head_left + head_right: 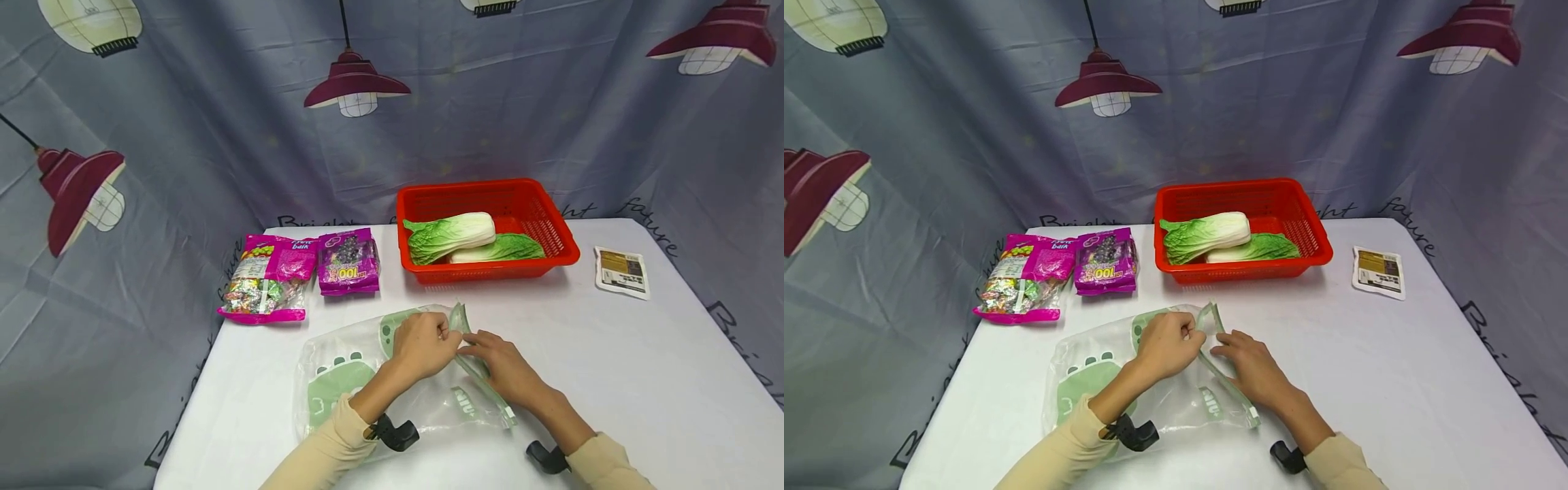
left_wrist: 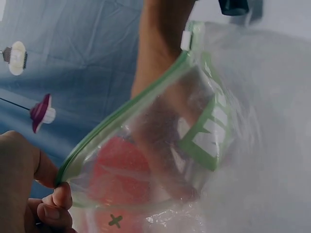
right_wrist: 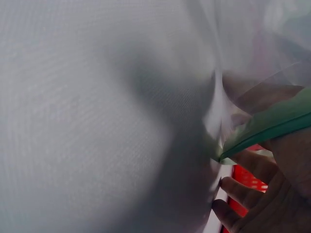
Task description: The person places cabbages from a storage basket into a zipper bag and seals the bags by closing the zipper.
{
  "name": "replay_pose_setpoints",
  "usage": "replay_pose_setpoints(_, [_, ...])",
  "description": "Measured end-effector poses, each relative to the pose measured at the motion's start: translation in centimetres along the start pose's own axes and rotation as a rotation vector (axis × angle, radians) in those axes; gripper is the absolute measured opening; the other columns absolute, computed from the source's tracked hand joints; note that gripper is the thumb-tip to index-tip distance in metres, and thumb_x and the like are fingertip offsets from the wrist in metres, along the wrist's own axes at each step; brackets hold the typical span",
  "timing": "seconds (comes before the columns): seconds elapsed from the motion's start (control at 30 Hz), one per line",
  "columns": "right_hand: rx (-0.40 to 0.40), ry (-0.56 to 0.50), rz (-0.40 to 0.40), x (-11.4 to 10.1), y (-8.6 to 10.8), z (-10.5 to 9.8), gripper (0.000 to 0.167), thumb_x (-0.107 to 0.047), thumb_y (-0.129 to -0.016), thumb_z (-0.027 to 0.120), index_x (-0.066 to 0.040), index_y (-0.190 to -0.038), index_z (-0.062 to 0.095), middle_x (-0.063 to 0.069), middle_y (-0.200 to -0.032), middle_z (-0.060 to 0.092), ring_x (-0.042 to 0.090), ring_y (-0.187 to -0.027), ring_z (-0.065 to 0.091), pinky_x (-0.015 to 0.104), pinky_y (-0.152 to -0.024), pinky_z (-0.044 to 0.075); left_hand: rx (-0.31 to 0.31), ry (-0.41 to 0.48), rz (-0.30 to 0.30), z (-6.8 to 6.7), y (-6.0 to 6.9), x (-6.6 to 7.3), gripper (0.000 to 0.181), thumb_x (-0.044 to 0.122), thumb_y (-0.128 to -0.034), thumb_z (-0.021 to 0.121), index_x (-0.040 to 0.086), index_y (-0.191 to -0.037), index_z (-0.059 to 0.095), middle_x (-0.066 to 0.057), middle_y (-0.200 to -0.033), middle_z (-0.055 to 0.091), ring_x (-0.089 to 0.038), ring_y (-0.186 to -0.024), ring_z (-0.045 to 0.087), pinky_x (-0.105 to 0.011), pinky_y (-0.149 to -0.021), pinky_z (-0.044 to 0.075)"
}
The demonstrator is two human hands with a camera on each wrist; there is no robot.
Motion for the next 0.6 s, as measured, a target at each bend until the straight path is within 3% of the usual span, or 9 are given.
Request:
replay_pose_setpoints(0.3, [0.02, -0.01, -0.03, 0.3, -0.2, -0.1, 0.045, -0.017, -0.072, 0.085, -0.011, -0.114, 0.072, 0.013, -0.131, 0.059, 0.043, -0.126, 0.048, 0.068, -0.092, 0.038, 0.046, 0.048, 0.026, -2.3, 0.5, 0.8, 0.023, 0.023, -0.0755, 0.059, 0.023, -0.055, 0.048, 0.013, -0.045, 0.034, -0.007, -0.048, 0.04, -0.028, -0.043, 0.031])
replay_pose_setpoints(0.6, [0.075, 0.001, -0.073, -0.4, -0.8, -1.0, 0.037, -0.014, -0.075, 0.082, -0.014, -0.111, 0.073, 0.01, -0.126, 0.063, 0.037, -0.122, 0.053, 0.063, -0.09, 0.043, 0.098, 0.051, 0.012, -2.5, 0.1, 0.6, 0.023, 0.022, -0.0744, 0.059, 0.023, -0.055, 0.047, 0.014, -0.043, 0.032, -0.006, -0.047, 0.042, -0.027, -0.043, 0.032])
Point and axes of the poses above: each hand's wrist, its own y-axis away from the middle knuckle, its own z-axis out of the palm, x = y × z, the point moved 4 cm from there along -y, towards the middle knuckle
